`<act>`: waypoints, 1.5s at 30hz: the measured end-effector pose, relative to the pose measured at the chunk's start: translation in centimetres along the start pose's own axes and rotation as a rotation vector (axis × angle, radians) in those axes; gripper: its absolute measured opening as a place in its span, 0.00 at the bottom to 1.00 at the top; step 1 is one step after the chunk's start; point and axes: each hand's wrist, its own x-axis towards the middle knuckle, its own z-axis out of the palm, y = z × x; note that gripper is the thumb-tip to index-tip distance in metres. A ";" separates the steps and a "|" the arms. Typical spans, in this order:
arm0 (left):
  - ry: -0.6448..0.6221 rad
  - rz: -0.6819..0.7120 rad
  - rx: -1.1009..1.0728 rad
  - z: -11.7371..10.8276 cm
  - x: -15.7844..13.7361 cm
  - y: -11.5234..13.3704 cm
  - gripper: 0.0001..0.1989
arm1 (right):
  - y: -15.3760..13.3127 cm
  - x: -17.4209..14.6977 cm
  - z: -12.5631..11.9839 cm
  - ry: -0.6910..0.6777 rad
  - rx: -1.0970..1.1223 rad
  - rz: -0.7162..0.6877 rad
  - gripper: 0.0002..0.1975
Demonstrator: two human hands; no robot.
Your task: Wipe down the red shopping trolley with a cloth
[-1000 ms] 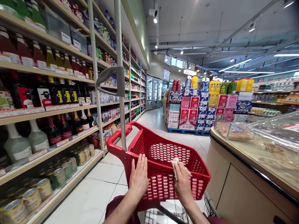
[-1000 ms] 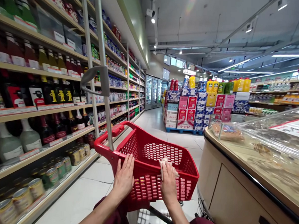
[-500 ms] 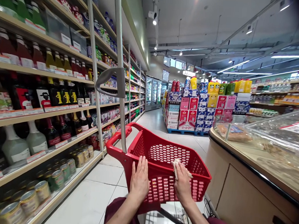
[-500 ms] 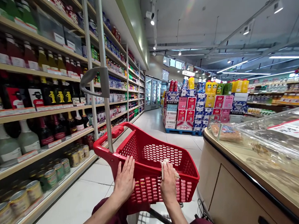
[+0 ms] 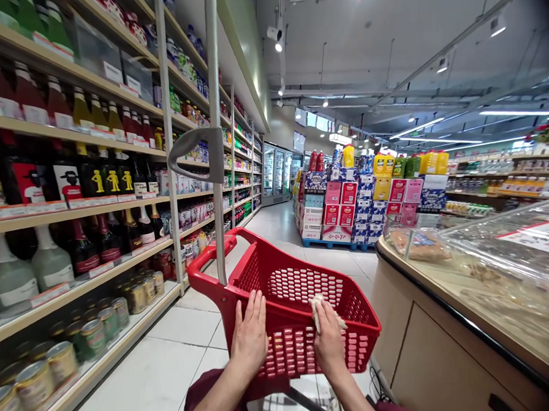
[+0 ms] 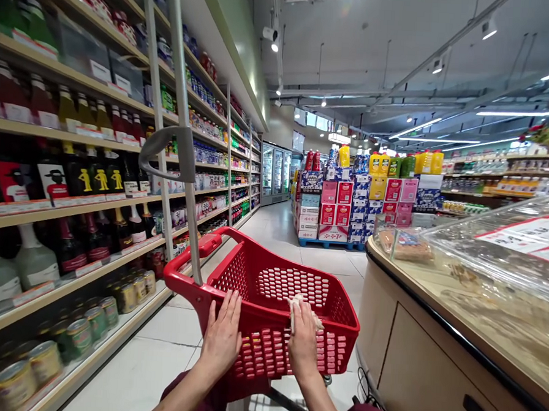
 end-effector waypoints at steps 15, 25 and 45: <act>0.154 -0.220 0.011 -4.4 2.8 -12.0 0.18 | -4.1 0.6 3.9 -0.040 0.142 -0.029 0.39; 0.200 -0.165 -0.026 -4.5 1.7 -9.5 0.18 | -16.4 5.8 6.4 -0.047 0.365 -0.232 0.28; 0.147 -0.140 -0.109 -3.7 1.9 -7.8 0.27 | -12.1 1.7 4.8 -0.145 0.289 -0.503 0.26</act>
